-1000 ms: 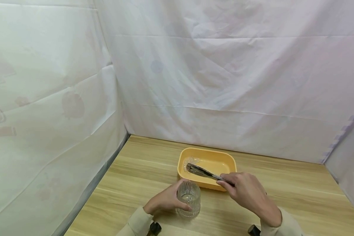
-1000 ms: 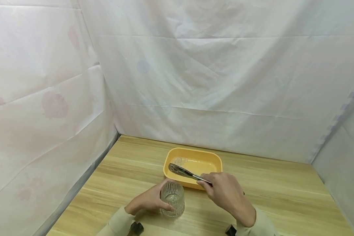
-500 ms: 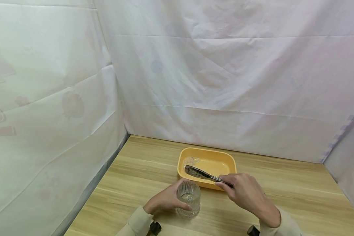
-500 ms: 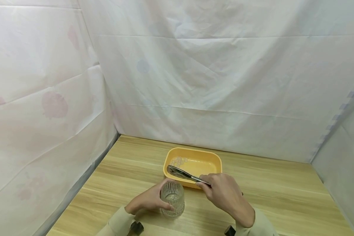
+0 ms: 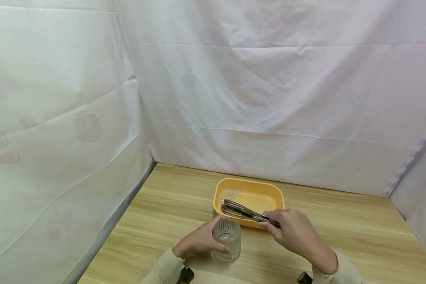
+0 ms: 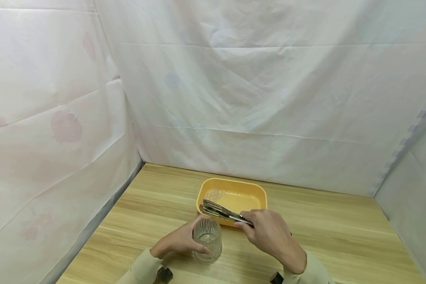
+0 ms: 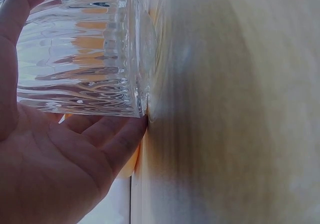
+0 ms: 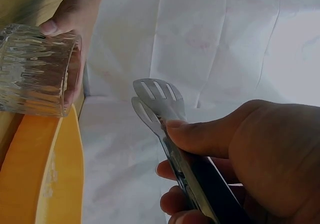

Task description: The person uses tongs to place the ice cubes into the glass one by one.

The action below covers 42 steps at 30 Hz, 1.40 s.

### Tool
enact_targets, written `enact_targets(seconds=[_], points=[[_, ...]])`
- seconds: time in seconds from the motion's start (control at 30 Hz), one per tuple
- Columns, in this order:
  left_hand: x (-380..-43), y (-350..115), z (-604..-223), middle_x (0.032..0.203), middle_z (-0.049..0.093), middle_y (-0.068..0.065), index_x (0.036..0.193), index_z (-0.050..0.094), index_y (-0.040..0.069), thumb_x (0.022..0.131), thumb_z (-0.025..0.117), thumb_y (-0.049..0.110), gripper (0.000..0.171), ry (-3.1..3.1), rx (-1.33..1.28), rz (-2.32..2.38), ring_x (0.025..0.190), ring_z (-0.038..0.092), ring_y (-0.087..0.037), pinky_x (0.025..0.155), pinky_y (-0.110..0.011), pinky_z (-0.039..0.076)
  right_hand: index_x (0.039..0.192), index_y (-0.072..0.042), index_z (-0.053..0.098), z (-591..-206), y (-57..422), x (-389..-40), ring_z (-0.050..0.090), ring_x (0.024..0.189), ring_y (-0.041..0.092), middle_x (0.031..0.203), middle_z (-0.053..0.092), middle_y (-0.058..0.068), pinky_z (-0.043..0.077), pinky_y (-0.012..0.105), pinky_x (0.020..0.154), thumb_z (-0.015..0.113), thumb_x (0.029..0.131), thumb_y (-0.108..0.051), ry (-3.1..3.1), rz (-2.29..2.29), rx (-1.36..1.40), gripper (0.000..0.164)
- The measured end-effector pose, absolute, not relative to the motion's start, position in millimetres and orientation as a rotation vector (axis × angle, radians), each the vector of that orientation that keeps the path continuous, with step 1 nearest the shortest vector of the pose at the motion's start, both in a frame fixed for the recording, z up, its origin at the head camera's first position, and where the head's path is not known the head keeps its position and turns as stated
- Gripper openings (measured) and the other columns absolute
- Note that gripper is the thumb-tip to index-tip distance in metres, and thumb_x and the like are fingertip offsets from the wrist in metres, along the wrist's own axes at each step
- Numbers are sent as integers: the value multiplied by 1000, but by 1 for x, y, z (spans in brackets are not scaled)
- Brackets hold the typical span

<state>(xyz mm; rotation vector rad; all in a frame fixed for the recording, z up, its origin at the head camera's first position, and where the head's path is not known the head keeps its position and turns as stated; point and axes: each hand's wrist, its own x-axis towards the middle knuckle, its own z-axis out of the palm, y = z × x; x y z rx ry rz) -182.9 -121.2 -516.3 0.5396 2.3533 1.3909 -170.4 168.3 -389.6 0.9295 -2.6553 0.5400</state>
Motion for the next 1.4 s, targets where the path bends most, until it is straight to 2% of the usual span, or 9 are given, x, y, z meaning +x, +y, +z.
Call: enact_targets(seconds=[0.1,0.3,0.47,0.9,1.17,1.4], points=[[-183,-121,-517,129,55,6,139,39,37,69,90,37,87,2359,541,1390,121,53,-18,100,-43,43,70,-33,50,-389,169,-171,22,49,-7,58,27,-23,21,16,45,76,85,-35,-2651,527,931,31],[-183,-121,-517,128,56,5,141,38,35,68,90,37,90,2370,539,1382,120,54,-19,101,-45,44,78,-30,59,-390,169,-171,22,49,-6,58,28,-22,21,17,45,76,85,-38,-2634,527,934,20],[-182,-121,-518,128,56,5,140,39,36,68,90,37,89,2371,546,1389,120,54,-19,100,-46,45,82,-28,62,-392,169,-172,21,49,-6,58,27,-22,21,17,45,75,84,-44,-2633,532,920,21],[-183,-121,-517,128,56,6,139,40,33,68,90,30,87,2307,568,1449,118,55,-16,99,-39,47,79,-30,56,-396,169,-178,26,49,-5,58,33,-19,24,18,43,76,84,-43,-2729,594,871,24],[-184,-121,-517,128,55,8,139,41,32,70,90,32,85,2295,587,1448,119,54,-14,98,-33,45,77,-32,53,-399,170,-184,27,47,-1,57,36,-16,24,19,44,73,87,-45,-2816,639,834,26],[-183,-122,-518,128,56,7,140,40,34,69,90,34,88,2322,566,1433,119,54,-16,98,-36,45,74,-30,50,-404,170,-194,28,46,0,55,36,-13,25,20,43,74,86,-45,-2839,630,769,30]])
